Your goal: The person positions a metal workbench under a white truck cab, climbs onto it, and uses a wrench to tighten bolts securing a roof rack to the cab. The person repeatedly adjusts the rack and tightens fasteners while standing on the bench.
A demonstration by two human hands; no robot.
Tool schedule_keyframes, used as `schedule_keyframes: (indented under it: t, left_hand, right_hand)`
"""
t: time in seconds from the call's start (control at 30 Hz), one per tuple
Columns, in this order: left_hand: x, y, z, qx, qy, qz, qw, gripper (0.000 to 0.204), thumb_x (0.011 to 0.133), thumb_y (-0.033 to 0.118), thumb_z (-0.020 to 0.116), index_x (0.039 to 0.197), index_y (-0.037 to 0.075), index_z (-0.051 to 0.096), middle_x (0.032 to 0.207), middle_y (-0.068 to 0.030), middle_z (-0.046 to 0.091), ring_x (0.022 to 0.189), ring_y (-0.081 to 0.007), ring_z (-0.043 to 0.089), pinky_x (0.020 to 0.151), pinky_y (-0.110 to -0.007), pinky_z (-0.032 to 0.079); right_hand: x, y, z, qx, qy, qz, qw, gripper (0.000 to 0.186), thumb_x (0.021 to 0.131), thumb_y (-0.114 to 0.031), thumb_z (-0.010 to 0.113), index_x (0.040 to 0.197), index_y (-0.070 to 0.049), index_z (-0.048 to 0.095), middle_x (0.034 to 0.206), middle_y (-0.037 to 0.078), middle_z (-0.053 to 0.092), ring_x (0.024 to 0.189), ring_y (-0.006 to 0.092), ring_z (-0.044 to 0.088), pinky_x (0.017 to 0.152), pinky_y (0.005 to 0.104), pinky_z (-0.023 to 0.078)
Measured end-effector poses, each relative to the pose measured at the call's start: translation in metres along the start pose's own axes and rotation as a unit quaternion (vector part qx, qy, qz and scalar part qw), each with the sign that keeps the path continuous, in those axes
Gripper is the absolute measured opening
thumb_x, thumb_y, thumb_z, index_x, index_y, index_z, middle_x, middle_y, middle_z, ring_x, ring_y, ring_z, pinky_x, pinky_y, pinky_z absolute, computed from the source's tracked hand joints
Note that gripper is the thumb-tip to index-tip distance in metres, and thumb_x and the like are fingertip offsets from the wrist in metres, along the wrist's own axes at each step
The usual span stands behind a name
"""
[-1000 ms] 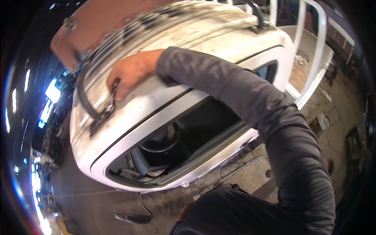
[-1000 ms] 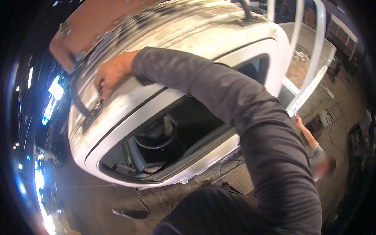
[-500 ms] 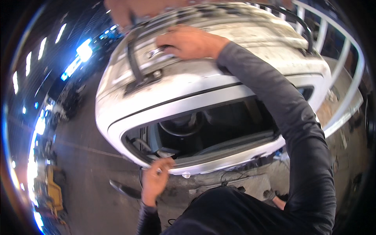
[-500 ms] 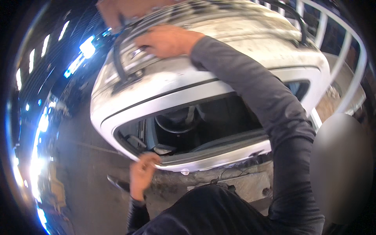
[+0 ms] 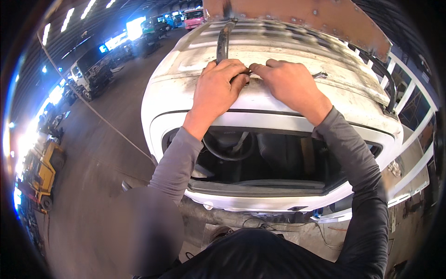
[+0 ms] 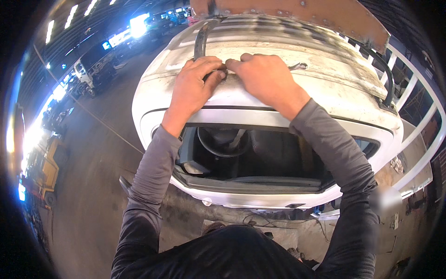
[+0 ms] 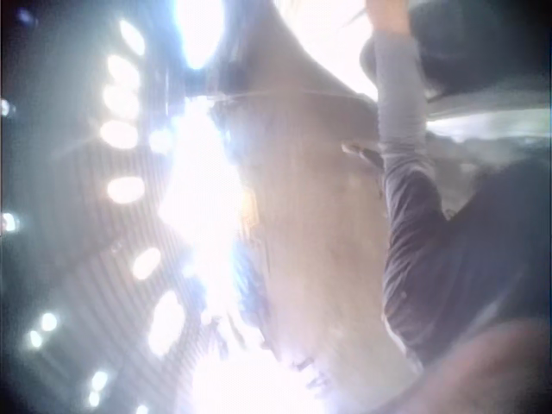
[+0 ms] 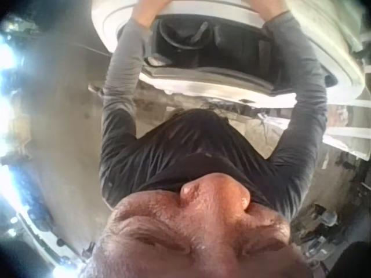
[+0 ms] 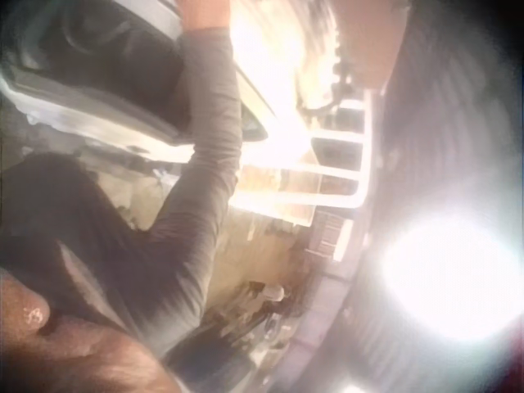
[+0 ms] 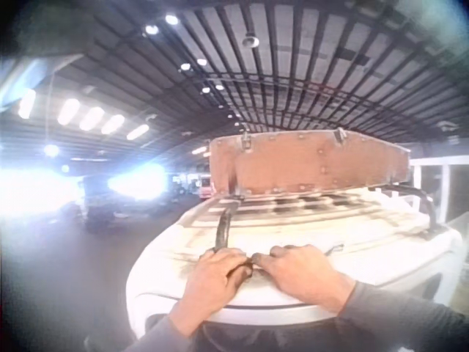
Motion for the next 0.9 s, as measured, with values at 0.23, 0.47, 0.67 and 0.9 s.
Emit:
schedule_keyframes:
  t: [0.23, 0.47, 0.67, 0.9]
  left_hand:
    - [0.002, -0.003, -0.003, -0.03, -0.027, 0.061, 0.997, 0.018, 0.093, 0.017, 0.071, 0.108, 0.007, 0.075, 0.107, -0.0083, 0.074, 0.097, -0.0317, 0.064, 0.09, -0.04, 0.05]
    - [-0.006, -0.013, -0.01, -0.023, -0.028, 0.051, 0.998, 0.018, 0.091, 0.02, 0.071, 0.106, 0.01, 0.076, 0.1, -0.0061, 0.074, 0.09, -0.0326, 0.059, 0.085, -0.04, 0.05]
    - [0.004, -0.004, 0.003, -0.083, -0.009, -0.031, 0.996, 0.014, 0.087, 0.022, 0.073, 0.094, 0.011, 0.075, 0.096, -0.0047, 0.075, 0.087, -0.0318, 0.057, 0.083, -0.041, 0.049]
    - [0.001, -0.01, -0.002, -0.073, 0.048, -0.04, 0.995, 0.012, 0.085, 0.022, 0.076, 0.091, 0.011, 0.074, 0.092, -0.0044, 0.074, 0.085, -0.032, 0.056, 0.08, -0.042, 0.049]
  right_hand:
    - [0.005, -0.023, -0.005, -0.048, -0.059, 0.061, 0.995, 0.022, 0.091, -0.014, 0.06, 0.107, -0.008, 0.073, 0.086, 0.015, 0.072, 0.08, 0.0362, 0.072, 0.069, 0.0462, 0.057]
    - [0.014, 0.013, 0.002, 0.207, -0.047, 0.036, 0.976, 0.027, 0.098, -0.031, 0.061, 0.103, -0.006, 0.072, 0.085, 0.018, 0.07, 0.08, 0.0425, 0.065, 0.072, 0.0489, 0.051]
    - [0.067, 0.072, 0.056, 0.222, -0.065, 0.066, 0.971, 0.035, 0.098, -0.034, 0.064, 0.091, -0.001, 0.07, 0.073, 0.015, 0.065, 0.066, 0.0287, 0.06, 0.065, 0.0416, 0.047]
    - [0.062, 0.064, 0.048, 0.45, -0.173, 0.116, 0.868, 0.018, 0.089, -0.012, 0.075, 0.105, -0.002, 0.073, 0.096, 0.002, 0.069, 0.09, 0.0099, 0.062, 0.085, 0.0273, 0.051]
Point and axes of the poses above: each hand's wrist, its own x-axis towards the middle knuckle, its own z-axis out of the palm, y = z × x, the point moved 6 cm from there along x, towards the middle knuckle
